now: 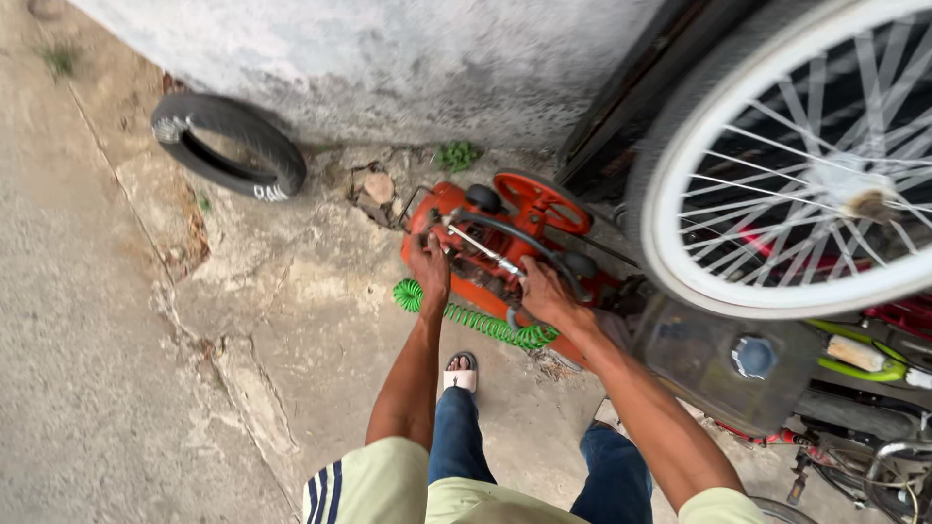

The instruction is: The person sits on the floor and works on a bicycle wheel, then stands to carry it to an air compressor and inflates the tire. They return to the workshop and attach the wheel to a bicycle frame using a wrench.

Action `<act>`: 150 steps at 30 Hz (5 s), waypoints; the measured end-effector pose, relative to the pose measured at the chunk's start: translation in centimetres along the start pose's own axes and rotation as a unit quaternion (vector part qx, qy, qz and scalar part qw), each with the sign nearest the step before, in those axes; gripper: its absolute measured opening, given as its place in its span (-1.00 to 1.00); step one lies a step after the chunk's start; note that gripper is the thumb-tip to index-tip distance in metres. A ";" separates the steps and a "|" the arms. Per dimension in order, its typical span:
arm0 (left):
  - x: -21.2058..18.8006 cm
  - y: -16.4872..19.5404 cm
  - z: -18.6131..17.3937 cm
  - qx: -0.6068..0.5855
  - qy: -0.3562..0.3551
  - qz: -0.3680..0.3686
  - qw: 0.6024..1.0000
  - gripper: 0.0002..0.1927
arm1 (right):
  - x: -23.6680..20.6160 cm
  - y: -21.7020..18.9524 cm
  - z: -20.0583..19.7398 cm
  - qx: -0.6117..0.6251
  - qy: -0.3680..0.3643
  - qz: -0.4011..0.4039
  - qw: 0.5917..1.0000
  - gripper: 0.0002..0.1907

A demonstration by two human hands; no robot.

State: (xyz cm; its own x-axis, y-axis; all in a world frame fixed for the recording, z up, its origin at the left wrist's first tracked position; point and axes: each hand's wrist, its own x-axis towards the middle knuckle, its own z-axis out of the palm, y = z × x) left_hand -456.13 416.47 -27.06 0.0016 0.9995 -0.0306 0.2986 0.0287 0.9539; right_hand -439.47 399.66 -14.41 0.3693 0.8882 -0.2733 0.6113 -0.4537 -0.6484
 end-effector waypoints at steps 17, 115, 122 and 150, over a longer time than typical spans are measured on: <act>4.5 -12.2 1.8 0.406 -0.343 0.111 0.840 -0.41 | -4.1 -2.4 1.2 0.006 0.036 0.011 0.999 -0.68; -29.3 34.1 18.3 0.215 -0.463 0.110 0.853 -0.77 | -16.2 -1.9 -44.8 -0.482 -0.087 0.063 0.869 -0.67; -29.5 32.7 18.9 0.202 -0.445 0.109 0.865 -0.77 | -15.1 -2.4 -44.8 -0.513 -0.112 0.065 0.849 -0.75; -29.6 32.7 19.1 0.180 -0.421 0.146 0.877 -0.79 | -15.5 -0.5 -45.8 -0.455 -0.073 0.095 0.882 -0.62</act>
State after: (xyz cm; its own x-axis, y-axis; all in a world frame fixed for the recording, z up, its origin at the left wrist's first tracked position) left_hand -428.18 387.63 -0.68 0.7869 0.5974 -0.1547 0.4499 -0.3839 0.8063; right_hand -413.40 382.79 22.66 0.4718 0.7593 -0.4481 0.8817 -0.4061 0.2403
